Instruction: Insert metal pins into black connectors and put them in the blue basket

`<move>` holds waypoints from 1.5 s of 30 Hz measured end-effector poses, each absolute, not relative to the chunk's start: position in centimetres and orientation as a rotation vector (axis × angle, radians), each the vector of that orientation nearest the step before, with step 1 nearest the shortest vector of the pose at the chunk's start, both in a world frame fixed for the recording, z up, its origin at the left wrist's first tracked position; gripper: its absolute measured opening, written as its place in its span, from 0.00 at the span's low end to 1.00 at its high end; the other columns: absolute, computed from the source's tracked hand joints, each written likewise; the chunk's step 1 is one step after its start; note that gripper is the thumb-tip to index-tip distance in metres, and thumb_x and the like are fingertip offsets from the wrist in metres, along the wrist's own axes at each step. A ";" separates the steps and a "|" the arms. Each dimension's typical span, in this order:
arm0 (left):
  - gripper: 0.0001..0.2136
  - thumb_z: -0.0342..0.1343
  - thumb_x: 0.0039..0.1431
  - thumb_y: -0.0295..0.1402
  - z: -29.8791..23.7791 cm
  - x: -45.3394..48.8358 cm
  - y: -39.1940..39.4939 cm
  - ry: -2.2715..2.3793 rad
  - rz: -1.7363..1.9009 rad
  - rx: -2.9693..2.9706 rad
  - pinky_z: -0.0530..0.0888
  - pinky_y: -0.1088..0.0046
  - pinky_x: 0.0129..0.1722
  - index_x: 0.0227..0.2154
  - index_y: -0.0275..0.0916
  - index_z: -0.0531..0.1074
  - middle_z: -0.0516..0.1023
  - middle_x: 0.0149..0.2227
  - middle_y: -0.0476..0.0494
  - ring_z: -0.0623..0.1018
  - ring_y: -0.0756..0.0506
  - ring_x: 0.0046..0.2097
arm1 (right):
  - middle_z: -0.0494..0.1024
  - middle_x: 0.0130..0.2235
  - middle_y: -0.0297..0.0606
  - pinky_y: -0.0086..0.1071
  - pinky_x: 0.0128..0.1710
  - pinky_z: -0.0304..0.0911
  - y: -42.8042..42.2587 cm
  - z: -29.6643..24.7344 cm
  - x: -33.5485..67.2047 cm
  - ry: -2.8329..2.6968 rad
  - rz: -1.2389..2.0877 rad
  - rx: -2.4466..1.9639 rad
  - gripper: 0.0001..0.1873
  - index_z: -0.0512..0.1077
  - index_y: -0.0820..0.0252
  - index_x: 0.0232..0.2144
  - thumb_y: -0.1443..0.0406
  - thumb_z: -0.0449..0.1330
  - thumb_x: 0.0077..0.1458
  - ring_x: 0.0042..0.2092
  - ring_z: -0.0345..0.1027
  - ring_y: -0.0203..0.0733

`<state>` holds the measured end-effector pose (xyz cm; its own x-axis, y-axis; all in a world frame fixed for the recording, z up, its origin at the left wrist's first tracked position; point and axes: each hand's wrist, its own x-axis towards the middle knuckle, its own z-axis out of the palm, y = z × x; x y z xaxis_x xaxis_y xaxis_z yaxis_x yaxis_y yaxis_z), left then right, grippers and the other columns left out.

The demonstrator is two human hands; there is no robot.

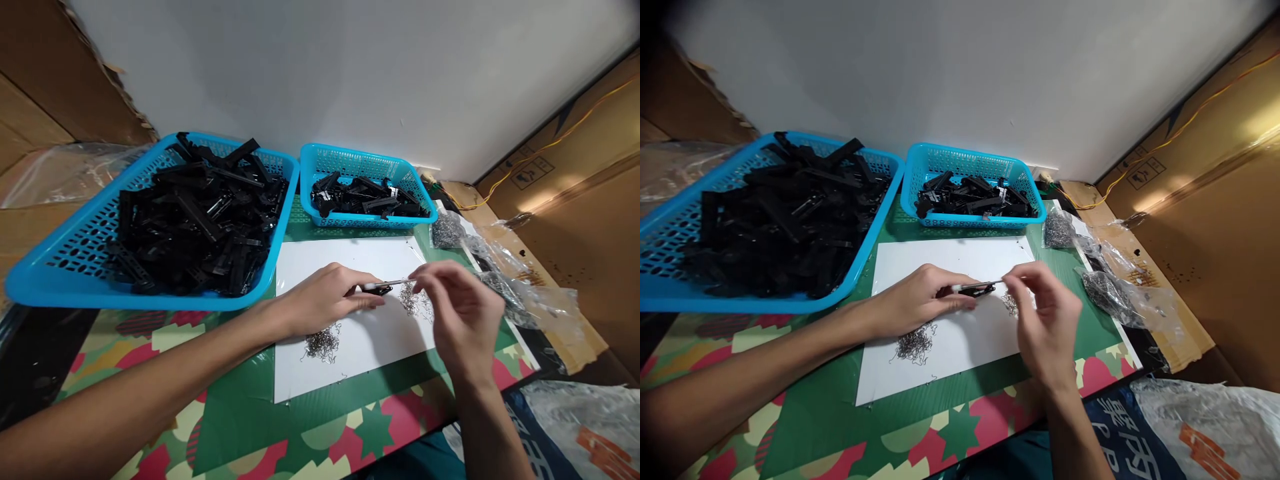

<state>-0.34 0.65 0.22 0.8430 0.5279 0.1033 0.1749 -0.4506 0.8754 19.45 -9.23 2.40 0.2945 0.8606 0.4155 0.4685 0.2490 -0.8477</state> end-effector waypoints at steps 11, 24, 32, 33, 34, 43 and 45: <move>0.13 0.63 0.68 0.31 -0.3 -0.2 0.7 0.549 0.501 2.016 0.77 0.71 0.44 0.53 0.38 0.83 0.88 0.49 0.42 0.86 0.43 0.47 | 0.87 0.34 0.41 0.41 0.33 0.85 -9.5 1.9 22.3 -0.985 0.527 -1.322 0.10 0.78 0.61 0.35 0.60 0.69 0.63 0.34 0.86 0.49; 0.13 0.60 0.68 0.25 -0.1 -0.1 0.8 0.547 0.472 1.980 0.78 0.71 0.42 0.52 0.38 0.84 0.89 0.46 0.43 0.86 0.45 0.42 | 0.87 0.34 0.42 0.44 0.39 0.85 -8.2 0.3 21.5 -1.019 0.550 -1.458 0.11 0.75 0.60 0.35 0.58 0.67 0.64 0.34 0.86 0.48; 0.19 0.55 0.64 0.18 -0.2 -0.1 0.8 0.553 0.478 1.919 0.80 0.72 0.43 0.52 0.37 0.83 0.89 0.40 0.46 0.87 0.46 0.40 | 0.86 0.34 0.42 0.44 0.38 0.85 -8.3 0.2 21.4 -1.050 0.529 -1.484 0.12 0.75 0.59 0.35 0.56 0.65 0.66 0.34 0.86 0.48; 0.19 0.55 0.63 0.18 -0.1 -0.1 0.8 0.560 0.481 1.905 0.80 0.72 0.42 0.52 0.38 0.83 0.89 0.39 0.46 0.87 0.46 0.40 | 0.86 0.34 0.42 0.44 0.38 0.85 -8.3 0.2 21.4 -1.053 0.518 -1.489 0.12 0.75 0.58 0.35 0.57 0.65 0.67 0.34 0.86 0.48; 0.19 0.55 0.63 0.19 -0.1 -0.1 0.8 0.567 0.484 1.891 0.80 0.72 0.42 0.52 0.37 0.83 0.89 0.39 0.46 0.87 0.46 0.39 | 0.86 0.34 0.42 0.44 0.38 0.85 -8.3 0.2 21.3 -1.055 0.504 -1.490 0.11 0.75 0.58 0.36 0.57 0.65 0.67 0.35 0.86 0.48; 0.18 0.56 0.63 0.20 -0.3 -0.1 0.8 0.554 0.496 1.900 0.81 0.73 0.43 0.51 0.37 0.84 0.89 0.39 0.45 0.87 0.46 0.38 | 0.86 0.33 0.39 0.41 0.37 0.85 -8.5 0.3 20.8 -1.100 0.464 -1.499 0.09 0.74 0.58 0.35 0.60 0.65 0.66 0.33 0.84 0.45; 0.19 0.55 0.63 0.20 -0.2 -0.1 0.8 0.563 0.490 1.896 0.81 0.73 0.43 0.51 0.37 0.84 0.89 0.39 0.45 0.87 0.46 0.38 | 0.86 0.33 0.40 0.41 0.37 0.85 -8.6 0.1 20.8 -1.085 0.466 -1.495 0.09 0.74 0.58 0.35 0.60 0.65 0.66 0.33 0.84 0.45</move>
<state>-0.15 0.82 -0.24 0.8057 0.5872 0.0780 0.1579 -0.3398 0.9271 20.77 -8.57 0.07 0.4900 0.8244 0.2834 0.3624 0.1031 -0.9263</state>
